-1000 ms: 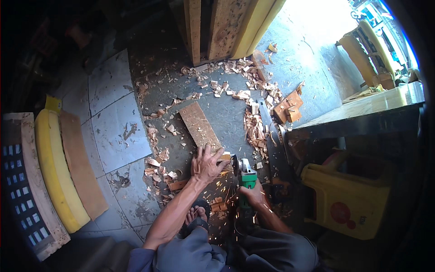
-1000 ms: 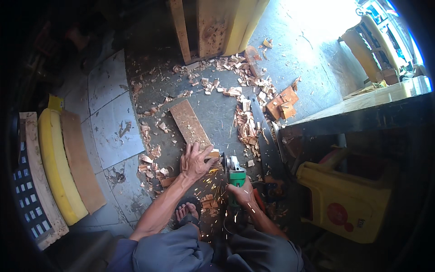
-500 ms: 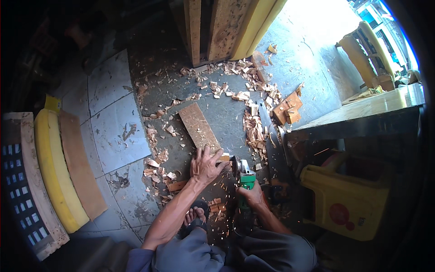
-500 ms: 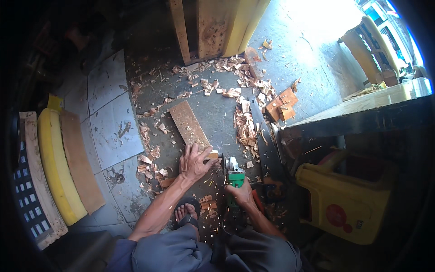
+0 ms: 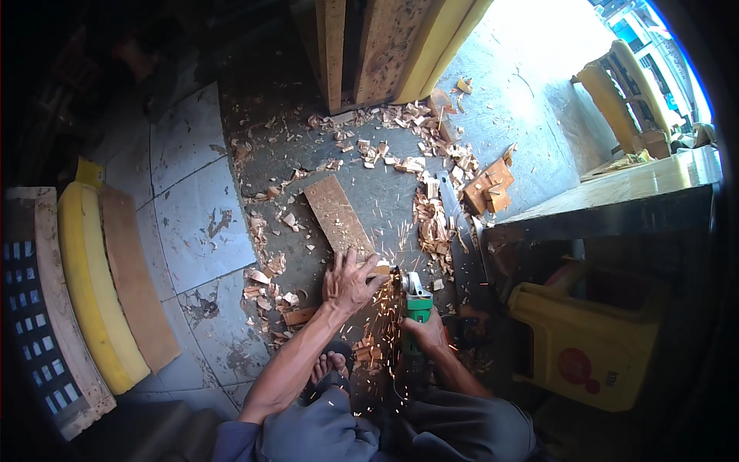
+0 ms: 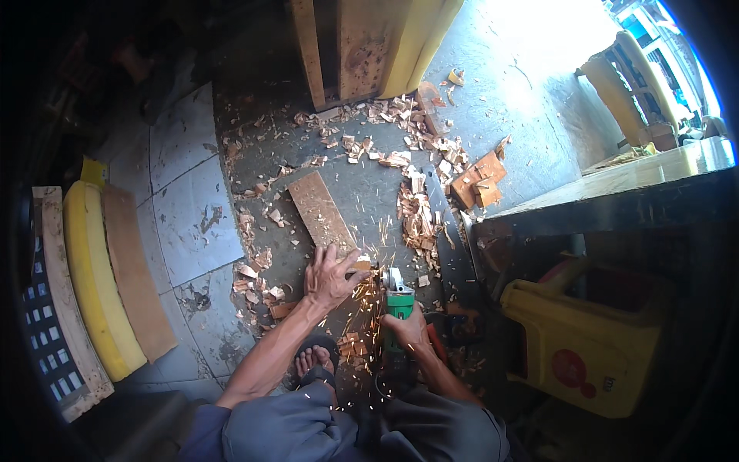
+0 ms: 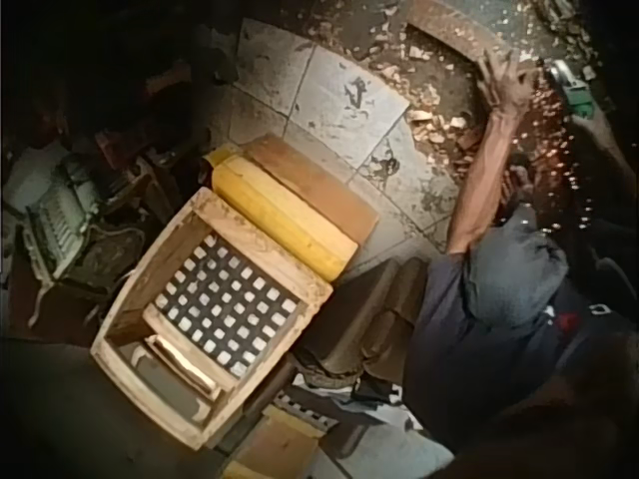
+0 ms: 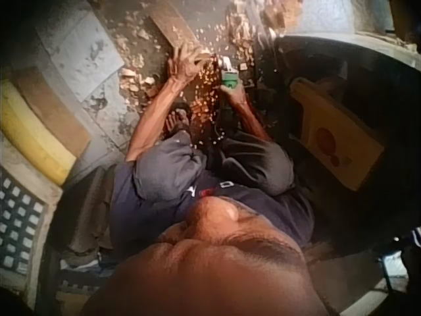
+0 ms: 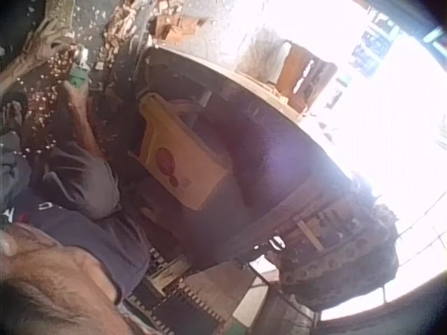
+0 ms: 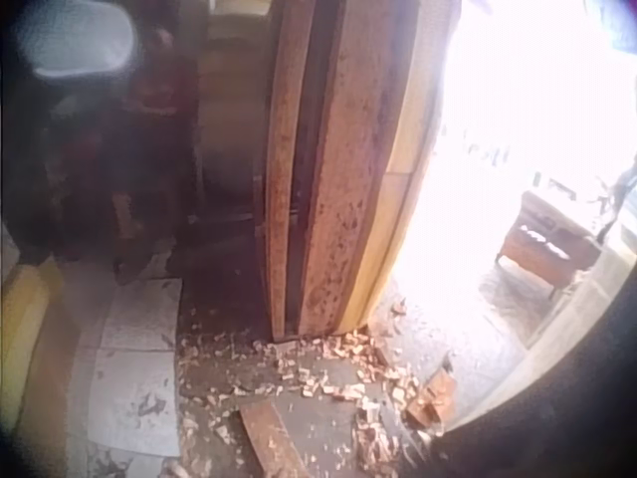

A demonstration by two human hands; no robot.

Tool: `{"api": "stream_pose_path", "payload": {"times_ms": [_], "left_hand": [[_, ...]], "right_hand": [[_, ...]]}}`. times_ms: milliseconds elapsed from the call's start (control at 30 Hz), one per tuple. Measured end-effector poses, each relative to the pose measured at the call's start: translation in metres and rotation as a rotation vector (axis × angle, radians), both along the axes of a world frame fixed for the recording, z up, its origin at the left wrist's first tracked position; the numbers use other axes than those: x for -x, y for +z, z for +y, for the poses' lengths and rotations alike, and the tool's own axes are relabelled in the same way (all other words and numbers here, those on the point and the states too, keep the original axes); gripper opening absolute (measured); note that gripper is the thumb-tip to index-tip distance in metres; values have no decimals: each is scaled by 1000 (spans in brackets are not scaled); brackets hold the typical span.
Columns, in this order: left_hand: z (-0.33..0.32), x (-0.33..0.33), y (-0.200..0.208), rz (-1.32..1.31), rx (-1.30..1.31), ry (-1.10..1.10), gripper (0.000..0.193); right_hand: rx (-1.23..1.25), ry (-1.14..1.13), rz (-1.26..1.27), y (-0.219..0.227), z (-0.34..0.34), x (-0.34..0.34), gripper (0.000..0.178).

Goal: The person uses an angle grinder and then a knife to shape a small piece of wood while sitting on the floor.

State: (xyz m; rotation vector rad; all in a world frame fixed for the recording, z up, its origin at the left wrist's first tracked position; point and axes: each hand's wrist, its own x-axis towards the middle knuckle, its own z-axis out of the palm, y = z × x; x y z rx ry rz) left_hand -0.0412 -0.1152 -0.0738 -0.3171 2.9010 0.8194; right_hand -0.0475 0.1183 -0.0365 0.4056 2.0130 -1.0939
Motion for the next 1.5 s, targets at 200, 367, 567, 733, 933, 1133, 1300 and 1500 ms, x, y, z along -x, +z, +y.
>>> {"api": "stream_pose_path", "payload": {"times_ms": [200,367,567,733,933,1133,1300,1500], "left_hand": [[-2,0,-2,10,-28,-5,64],[-2,0,4,22,-22,-10,62],[-3,0,6,14,-38,-13,59],[-3,0,7,-19,-50,-22,57],[-4,3,10,-34,-58,-24,55],[-3,3,9,18,-55,-18,54],[-4,0,10,-14,-81,-16,54],[-4,1,5,-12,-73,-32,53]], "right_hand": [[14,-20,20,-6,1,-2,69],[53,-13,-4,0,-1,0,68],[21,-5,-23,6,-5,3,68],[28,15,64,-4,1,-2,67],[49,-36,105,1,-4,7,63],[40,-18,163,-14,3,1,62],[55,-13,97,-4,-2,-2,60],[83,-17,107,-9,0,-3,60]]}}
